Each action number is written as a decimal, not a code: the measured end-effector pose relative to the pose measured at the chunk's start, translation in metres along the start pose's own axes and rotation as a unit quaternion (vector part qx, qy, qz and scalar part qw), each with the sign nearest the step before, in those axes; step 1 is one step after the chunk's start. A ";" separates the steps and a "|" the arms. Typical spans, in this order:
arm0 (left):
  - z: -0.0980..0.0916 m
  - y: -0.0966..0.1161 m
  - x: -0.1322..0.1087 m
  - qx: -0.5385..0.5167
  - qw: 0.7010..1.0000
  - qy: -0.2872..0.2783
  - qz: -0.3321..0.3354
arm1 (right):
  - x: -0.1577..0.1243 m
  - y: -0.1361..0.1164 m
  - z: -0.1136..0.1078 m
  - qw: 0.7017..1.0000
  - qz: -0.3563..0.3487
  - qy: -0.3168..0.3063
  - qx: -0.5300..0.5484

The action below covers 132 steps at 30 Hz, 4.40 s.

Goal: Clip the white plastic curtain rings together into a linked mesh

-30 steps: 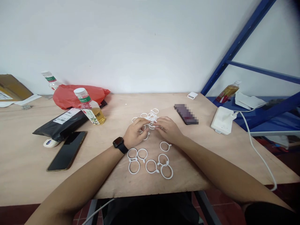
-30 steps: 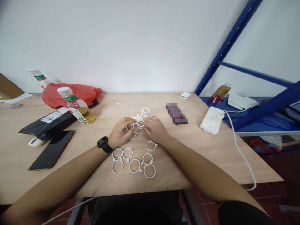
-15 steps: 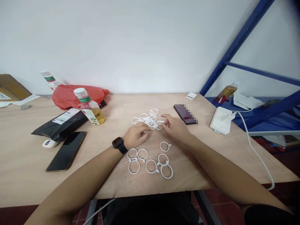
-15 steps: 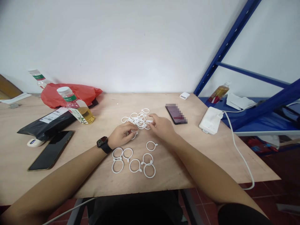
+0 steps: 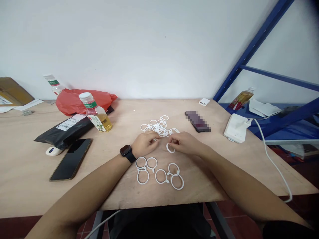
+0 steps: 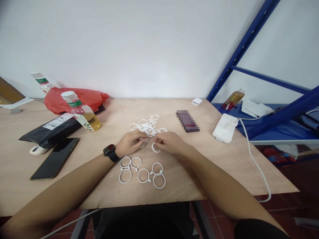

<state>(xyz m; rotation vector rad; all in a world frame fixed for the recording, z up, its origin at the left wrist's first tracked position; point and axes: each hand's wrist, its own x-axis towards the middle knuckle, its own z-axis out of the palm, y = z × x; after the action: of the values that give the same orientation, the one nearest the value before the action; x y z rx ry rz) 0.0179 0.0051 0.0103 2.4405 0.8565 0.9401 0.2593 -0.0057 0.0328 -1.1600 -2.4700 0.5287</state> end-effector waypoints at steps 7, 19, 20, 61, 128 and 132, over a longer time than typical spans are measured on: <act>-0.001 0.005 0.001 -0.076 0.995 -0.017 -0.062 | 0.007 -0.010 0.024 0.975 -0.072 0.210 -0.027; 0.007 0.003 0.000 -0.153 0.984 0.033 -0.079 | 0.014 0.003 0.034 0.954 -0.136 0.266 -0.030; 0.007 0.002 0.001 -0.152 0.985 0.040 -0.075 | 0.014 0.002 0.034 0.953 -0.141 0.267 -0.027; 0.006 -0.001 -0.002 -0.118 0.980 0.112 -0.113 | 0.018 -0.005 0.033 0.990 -0.069 0.117 0.045; -0.013 0.037 -0.009 0.102 0.992 0.043 -0.063 | 0.010 -0.013 0.030 0.984 -0.065 0.092 0.136; -0.011 0.031 -0.010 0.100 0.993 0.033 -0.052 | 0.010 -0.012 0.030 0.983 -0.078 0.095 0.135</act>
<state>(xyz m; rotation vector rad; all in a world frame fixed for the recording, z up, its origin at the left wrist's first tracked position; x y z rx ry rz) 0.0165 -0.0230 0.0306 2.5136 1.1390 0.9408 0.2314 -0.0098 0.0141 -0.8594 -2.2199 0.6517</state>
